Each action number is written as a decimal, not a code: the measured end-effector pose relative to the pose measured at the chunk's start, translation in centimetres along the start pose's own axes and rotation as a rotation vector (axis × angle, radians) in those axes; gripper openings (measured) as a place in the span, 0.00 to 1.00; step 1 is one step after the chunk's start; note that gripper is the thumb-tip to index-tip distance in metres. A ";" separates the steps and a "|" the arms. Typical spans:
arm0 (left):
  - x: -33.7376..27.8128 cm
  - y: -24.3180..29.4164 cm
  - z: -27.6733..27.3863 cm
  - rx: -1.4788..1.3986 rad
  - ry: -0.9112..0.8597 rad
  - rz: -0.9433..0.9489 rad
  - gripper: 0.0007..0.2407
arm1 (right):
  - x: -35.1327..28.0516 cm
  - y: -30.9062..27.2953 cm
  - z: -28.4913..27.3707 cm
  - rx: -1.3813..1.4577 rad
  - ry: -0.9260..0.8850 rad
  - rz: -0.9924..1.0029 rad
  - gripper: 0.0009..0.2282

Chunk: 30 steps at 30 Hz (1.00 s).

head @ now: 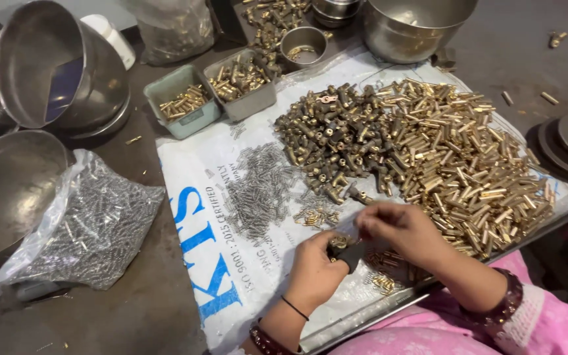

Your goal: The person holds small brass fittings and grinds them with a rotary tool, then pours a bowl of brass fittings onto the work mat and spreads them out. They pick up individual fittings and rub them against a small abrasive block, setting finished pieces aside.

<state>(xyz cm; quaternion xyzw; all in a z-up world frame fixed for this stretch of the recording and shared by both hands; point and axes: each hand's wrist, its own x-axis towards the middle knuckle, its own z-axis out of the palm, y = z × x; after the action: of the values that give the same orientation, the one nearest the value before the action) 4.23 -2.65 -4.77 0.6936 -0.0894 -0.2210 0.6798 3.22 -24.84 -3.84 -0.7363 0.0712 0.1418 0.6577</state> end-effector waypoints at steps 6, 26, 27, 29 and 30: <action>-0.5 1.3 -0.2 0.379 0.107 0.277 0.13 | -2.3 -7.2 2.0 -0.452 -0.004 -0.526 0.05; 0.8 -1.1 -1.1 -0.137 0.144 0.084 0.13 | -0.7 -5.7 -1.8 -1.424 0.274 -0.294 0.09; 0.9 -1.7 -1.0 -0.139 0.128 0.133 0.13 | -0.8 -5.8 -1.8 -1.419 0.285 -0.256 0.10; 1.0 -2.1 -1.0 -0.134 0.114 0.186 0.14 | -0.8 -6.4 -1.7 -1.408 0.299 -0.224 0.10; 1.0 -2.0 -0.9 -0.156 0.048 0.040 0.14 | -0.8 -6.8 -1.8 -1.113 0.287 -0.218 0.10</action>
<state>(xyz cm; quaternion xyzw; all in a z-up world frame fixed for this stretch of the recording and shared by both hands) 5.11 -2.14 -6.95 0.6418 -0.0695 -0.1968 0.7379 4.64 -25.81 2.99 -0.9860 -0.0015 -0.0117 0.1666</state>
